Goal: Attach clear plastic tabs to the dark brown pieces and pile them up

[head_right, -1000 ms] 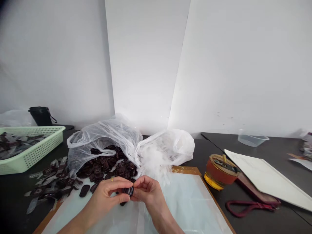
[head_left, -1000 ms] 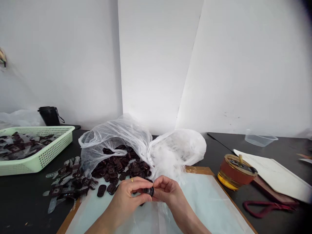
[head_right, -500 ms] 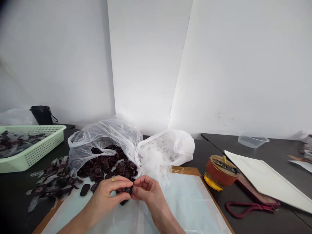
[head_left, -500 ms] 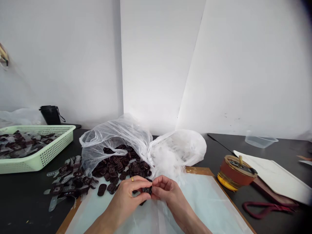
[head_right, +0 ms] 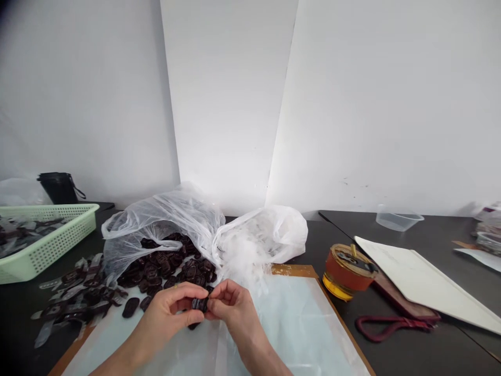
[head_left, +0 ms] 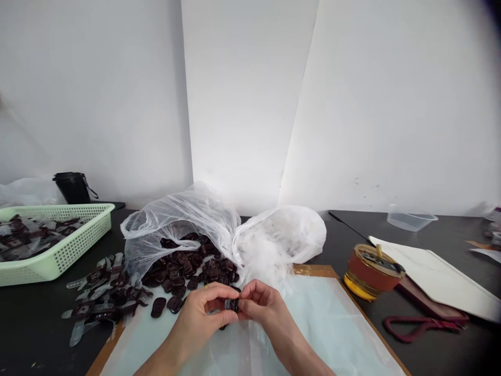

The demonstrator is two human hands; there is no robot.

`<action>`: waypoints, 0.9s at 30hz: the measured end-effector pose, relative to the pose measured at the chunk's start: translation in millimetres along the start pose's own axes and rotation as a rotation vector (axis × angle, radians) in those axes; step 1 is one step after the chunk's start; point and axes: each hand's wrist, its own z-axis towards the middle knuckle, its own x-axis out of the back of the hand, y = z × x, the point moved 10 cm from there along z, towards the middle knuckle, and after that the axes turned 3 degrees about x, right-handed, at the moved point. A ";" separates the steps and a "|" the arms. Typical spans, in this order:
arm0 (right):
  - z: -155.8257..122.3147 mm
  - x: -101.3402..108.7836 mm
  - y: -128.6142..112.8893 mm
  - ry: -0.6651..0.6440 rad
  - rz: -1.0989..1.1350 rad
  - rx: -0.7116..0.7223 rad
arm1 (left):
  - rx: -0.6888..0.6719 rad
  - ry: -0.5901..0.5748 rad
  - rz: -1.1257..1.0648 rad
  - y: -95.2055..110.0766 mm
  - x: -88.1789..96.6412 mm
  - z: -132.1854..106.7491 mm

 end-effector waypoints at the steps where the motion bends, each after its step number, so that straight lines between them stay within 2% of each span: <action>1: 0.3 0.2 -1.0 -0.001 -0.012 0.011 | -0.010 0.002 0.039 1.9 0.0 -0.2; 8: 3.4 2.7 5.1 0.019 -0.052 0.038 | -0.231 0.067 0.396 25.0 -3.2 -9.7; 13: 5.1 5.2 10.0 0.059 -0.056 0.057 | -0.428 0.097 0.491 35.7 -12.2 -18.9; 15: 4.8 4.4 9.0 0.057 -0.075 0.066 | -0.453 0.106 0.510 36.9 -13.3 -20.0; 27: 0.5 0.7 -1.8 0.042 -0.163 0.149 | -0.100 0.070 0.378 18.1 -4.4 -7.6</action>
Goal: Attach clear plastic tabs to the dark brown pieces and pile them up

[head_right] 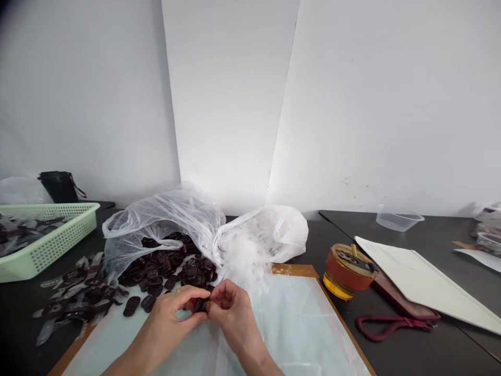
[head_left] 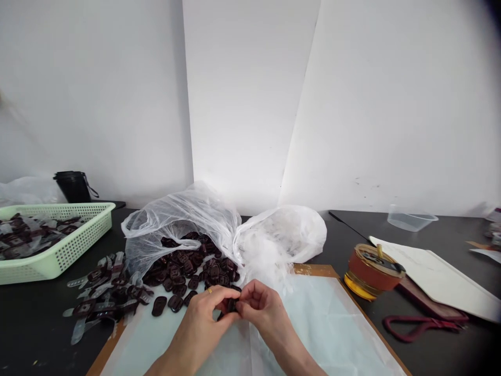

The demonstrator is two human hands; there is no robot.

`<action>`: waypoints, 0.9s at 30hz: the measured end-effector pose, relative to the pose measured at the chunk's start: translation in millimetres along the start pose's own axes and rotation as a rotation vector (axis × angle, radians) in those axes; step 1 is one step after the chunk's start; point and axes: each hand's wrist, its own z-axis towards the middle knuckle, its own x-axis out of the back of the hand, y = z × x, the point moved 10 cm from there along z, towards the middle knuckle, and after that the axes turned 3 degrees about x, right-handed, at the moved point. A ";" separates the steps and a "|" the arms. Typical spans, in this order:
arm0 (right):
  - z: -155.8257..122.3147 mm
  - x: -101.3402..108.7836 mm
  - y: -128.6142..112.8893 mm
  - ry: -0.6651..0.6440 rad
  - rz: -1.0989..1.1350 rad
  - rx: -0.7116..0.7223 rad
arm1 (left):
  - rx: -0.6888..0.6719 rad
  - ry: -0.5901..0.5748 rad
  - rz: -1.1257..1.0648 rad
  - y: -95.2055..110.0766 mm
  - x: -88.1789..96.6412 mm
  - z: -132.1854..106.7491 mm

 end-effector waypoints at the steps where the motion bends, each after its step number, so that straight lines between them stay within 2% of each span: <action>1: -0.7 -1.3 -2.1 -0.014 -0.017 0.007 | 0.036 -0.011 -0.030 -3.4 0.0 0.6; 6: -4.8 -4.5 -11.2 -0.061 -0.167 0.037 | 0.173 -0.084 -0.226 -18.9 -3.7 3.8; 9: -5.7 -6.6 -20.0 -0.105 -0.245 0.082 | 0.196 -0.103 -0.293 -23.8 -4.6 5.3; 15: -9.5 -12.9 -46.8 -0.159 -0.541 0.252 | 0.217 -0.113 -0.351 -24.3 -4.5 4.7; 20: -13.4 -15.5 -48.2 -0.163 -0.561 0.254 | 0.256 -0.123 -0.424 -23.5 -6.9 4.0; 27: -18.3 -20.1 -54.5 -0.187 -0.688 0.380 | 0.289 -0.134 -0.522 -27.5 -9.7 4.2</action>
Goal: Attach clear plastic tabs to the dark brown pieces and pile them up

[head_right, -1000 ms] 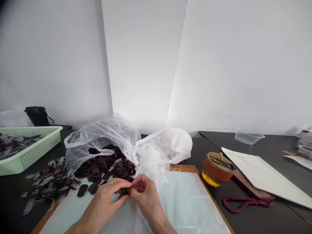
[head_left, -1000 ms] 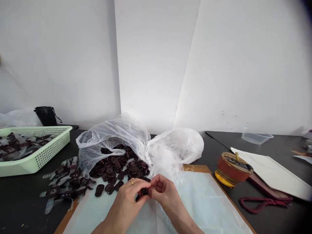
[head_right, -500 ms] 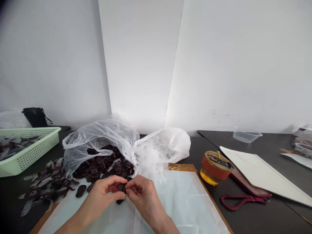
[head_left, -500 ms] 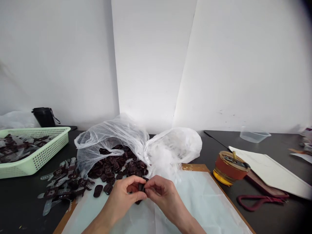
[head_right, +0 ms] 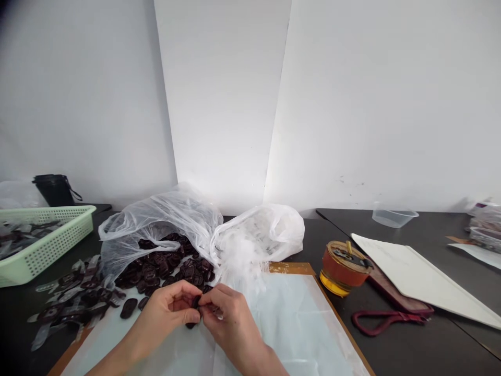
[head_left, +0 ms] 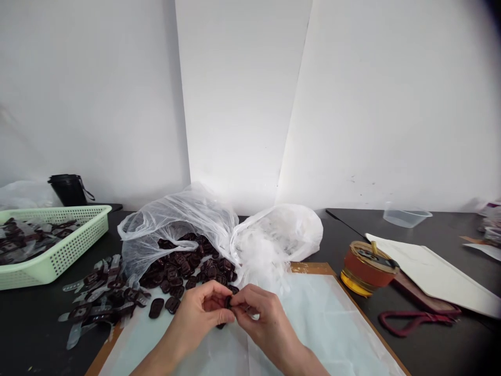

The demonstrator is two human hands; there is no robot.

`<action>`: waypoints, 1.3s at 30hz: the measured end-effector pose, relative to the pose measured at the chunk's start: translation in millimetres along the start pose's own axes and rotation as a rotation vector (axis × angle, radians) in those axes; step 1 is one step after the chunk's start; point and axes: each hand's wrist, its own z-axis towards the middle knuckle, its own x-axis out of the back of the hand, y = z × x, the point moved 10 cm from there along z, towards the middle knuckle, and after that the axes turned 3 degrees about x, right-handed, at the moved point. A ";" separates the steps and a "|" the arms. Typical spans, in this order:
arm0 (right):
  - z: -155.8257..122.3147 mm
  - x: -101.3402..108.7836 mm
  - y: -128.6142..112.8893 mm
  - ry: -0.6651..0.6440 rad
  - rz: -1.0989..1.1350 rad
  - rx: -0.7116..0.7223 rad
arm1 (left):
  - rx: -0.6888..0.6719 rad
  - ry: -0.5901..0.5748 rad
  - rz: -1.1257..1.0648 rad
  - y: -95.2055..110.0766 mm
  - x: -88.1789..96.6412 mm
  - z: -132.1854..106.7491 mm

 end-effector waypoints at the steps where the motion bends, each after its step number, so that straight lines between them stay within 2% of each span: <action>1: -0.2 -0.1 -2.9 -0.001 -0.028 0.021 | 0.003 -0.003 -0.013 -0.2 -0.2 0.1; 7: -2.6 5.5 -20.0 0.090 -0.185 0.118 | -0.008 -0.008 -0.066 -0.8 0.1 2.8; 16: -4.6 5.0 -19.9 0.163 0.016 0.114 | -0.023 -0.012 -0.155 0.4 2.2 4.8; 20: -5.0 6.6 -18.9 0.195 0.039 0.118 | -0.018 -0.013 -0.185 0.3 3.0 3.3; 28: -1.5 6.1 -21.0 0.142 -0.051 0.105 | -0.044 -0.023 -0.104 -3.1 0.4 3.0; 35: -2.8 7.7 -27.1 0.173 -0.200 0.177 | -0.054 -0.100 -0.117 -5.6 -7.7 7.0; 39: -4.6 6.3 -29.9 0.194 -0.180 0.194 | -0.052 -0.184 -0.146 -0.3 -16.6 2.8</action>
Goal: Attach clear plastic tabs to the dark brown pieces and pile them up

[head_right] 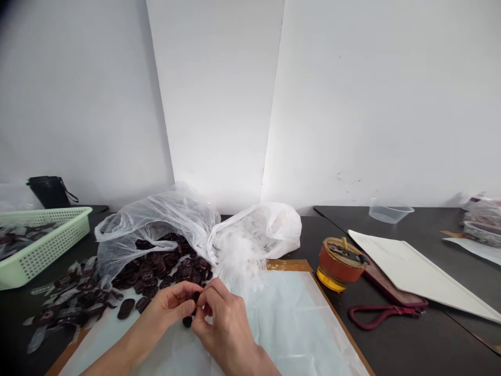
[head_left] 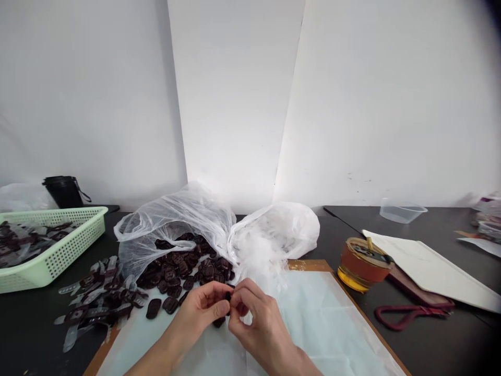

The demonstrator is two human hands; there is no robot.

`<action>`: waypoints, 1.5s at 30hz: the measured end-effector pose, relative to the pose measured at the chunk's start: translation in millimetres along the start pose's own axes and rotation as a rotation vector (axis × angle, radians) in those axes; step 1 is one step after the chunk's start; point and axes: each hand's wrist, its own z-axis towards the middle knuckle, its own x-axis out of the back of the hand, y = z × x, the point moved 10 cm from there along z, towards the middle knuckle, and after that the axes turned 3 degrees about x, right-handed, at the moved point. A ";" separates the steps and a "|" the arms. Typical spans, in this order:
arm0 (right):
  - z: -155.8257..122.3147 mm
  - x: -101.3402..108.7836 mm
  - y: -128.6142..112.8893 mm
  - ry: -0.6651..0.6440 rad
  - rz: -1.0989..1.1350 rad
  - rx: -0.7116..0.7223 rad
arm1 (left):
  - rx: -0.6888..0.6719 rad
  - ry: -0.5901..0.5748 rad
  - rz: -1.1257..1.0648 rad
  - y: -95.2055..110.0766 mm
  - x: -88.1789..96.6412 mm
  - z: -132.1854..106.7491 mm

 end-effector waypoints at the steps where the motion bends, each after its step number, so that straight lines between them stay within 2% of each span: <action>1: 0.3 0.1 0.1 -0.001 0.018 -0.013 | 0.005 -0.020 -0.017 1.1 -2.6 -0.9; 10: 7.5 18.7 12.4 0.017 0.092 -0.137 | 0.130 -0.015 -0.068 -12.5 -2.6 -3.6; 22: 1.8 5.3 28.4 -0.027 0.127 -0.256 | 0.156 -0.049 -0.101 -13.8 -3.9 -4.2; 25: -2.4 -2.0 38.3 -0.067 0.228 -0.351 | 0.153 -0.077 -0.153 -16.0 -5.3 -3.6; 29: -6.9 -13.1 46.8 -0.104 0.495 -0.472 | 0.134 -0.105 -0.315 -17.7 -6.3 -1.4; 32: -4.2 -19.3 43.4 -0.125 0.693 -0.457 | 0.115 -0.098 -0.385 -17.4 -5.5 0.1; 34: -2.7 -22.4 44.8 -0.137 0.740 -0.457 | 0.101 -0.100 -0.415 -15.7 -6.9 0.9; 39: -0.4 -19.7 57.8 -0.080 0.736 -0.469 | 0.094 -0.103 -0.457 -13.7 -13.3 2.4; 45: -2.8 -20.0 61.4 -0.066 0.693 -0.449 | 0.099 -0.054 -0.445 -21.1 -6.3 4.5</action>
